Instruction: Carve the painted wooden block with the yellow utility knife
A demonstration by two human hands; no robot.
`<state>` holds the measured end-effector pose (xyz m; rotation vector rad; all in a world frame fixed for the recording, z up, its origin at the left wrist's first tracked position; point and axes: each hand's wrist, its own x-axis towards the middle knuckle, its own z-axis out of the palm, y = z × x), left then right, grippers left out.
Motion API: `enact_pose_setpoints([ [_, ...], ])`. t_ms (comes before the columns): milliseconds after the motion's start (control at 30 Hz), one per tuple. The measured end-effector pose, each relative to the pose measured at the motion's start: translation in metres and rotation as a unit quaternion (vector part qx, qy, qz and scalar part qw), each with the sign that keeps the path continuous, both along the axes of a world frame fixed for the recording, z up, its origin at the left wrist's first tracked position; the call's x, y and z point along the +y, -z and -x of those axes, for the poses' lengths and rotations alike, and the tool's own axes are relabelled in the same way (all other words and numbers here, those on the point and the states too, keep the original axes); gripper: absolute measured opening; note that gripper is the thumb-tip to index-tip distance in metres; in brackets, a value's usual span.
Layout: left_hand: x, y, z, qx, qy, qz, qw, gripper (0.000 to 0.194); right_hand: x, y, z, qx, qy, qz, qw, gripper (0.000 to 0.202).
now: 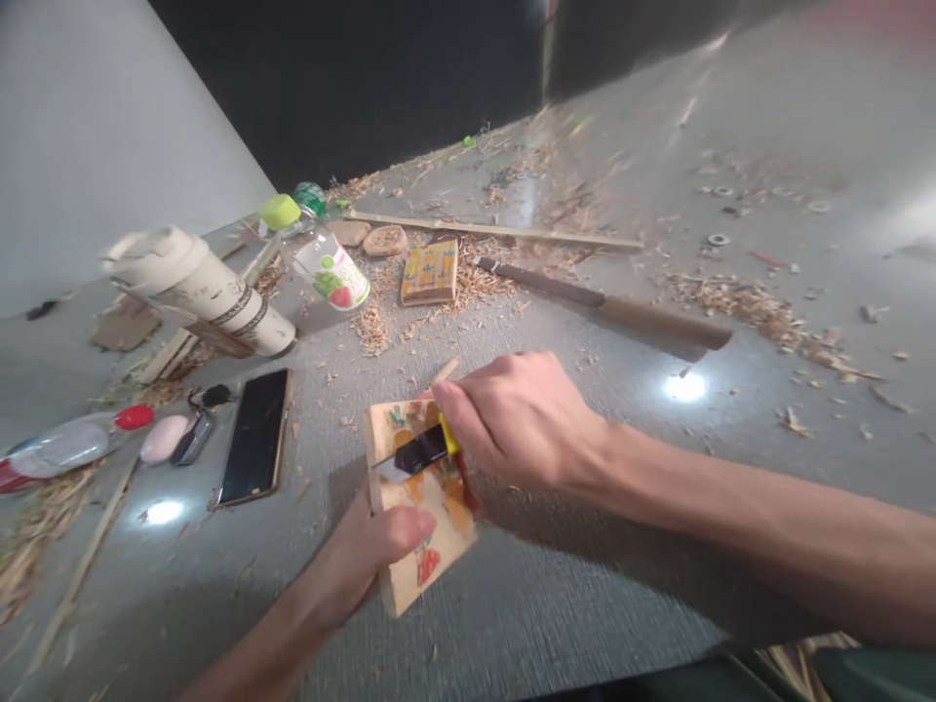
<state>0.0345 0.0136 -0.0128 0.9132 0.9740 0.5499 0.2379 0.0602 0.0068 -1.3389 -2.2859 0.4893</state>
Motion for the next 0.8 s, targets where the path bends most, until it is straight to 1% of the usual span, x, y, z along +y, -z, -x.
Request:
enact_pose_setpoints([
  [67,-0.001,0.005,0.001,0.002,-0.007,-0.010,1.000,0.048,-0.002,0.002,0.001,0.001,-0.026,0.010,1.000,0.051],
  [133,-0.001,0.005,0.002,0.011,-0.001,-0.022,1.000,0.044,-0.004,0.005,0.001,0.003,-0.045,0.007,0.999,0.050],
  [233,-0.001,-0.002,-0.001,0.041,0.008,-0.018,0.999,0.039,-0.007,0.009,0.003,0.010,-0.056,-0.025,0.998,0.050],
  [367,-0.009,-0.014,-0.009,0.069,0.016,0.032,0.997,0.039,-0.003,0.007,0.004,0.025,-0.060,-0.091,0.994,0.046],
  [400,-0.014,-0.014,-0.010,0.063,0.020,0.043,0.997,0.039,0.001,0.006,0.002,0.022,-0.040,-0.098,0.994,0.046],
  [433,-0.019,-0.014,-0.012,0.053,0.030,0.052,0.997,0.040,0.007,0.004,-0.001,0.015,-0.006,-0.103,0.995,0.047],
  [467,-0.024,-0.012,-0.012,0.033,0.039,0.051,0.997,0.046,0.014,0.003,-0.005,0.007,0.050,-0.106,0.993,0.050],
  [500,-0.028,-0.010,-0.013,0.005,0.039,0.038,0.999,0.055,0.021,0.001,-0.010,-0.008,0.139,-0.113,0.984,0.054],
  [533,-0.031,-0.007,-0.012,-0.022,0.046,0.029,0.998,0.066,0.028,0.000,-0.016,-0.011,0.194,-0.123,0.973,0.057],
  [567,-0.031,-0.004,-0.011,-0.039,0.060,0.028,0.997,0.071,0.034,-0.001,-0.021,-0.004,0.225,-0.135,0.965,0.057],
  [633,-0.026,0.000,-0.008,-0.045,0.058,0.025,0.997,0.068,0.039,-0.002,-0.027,0.009,0.227,-0.124,0.966,0.057],
  [733,-0.010,0.002,-0.003,-0.030,0.009,0.025,0.999,0.065,0.034,-0.002,-0.025,0.022,0.175,-0.095,0.980,0.055],
  [800,-0.002,0.001,-0.001,-0.028,-0.011,0.029,0.999,0.063,0.027,-0.002,-0.019,0.019,0.139,-0.075,0.987,0.054],
])
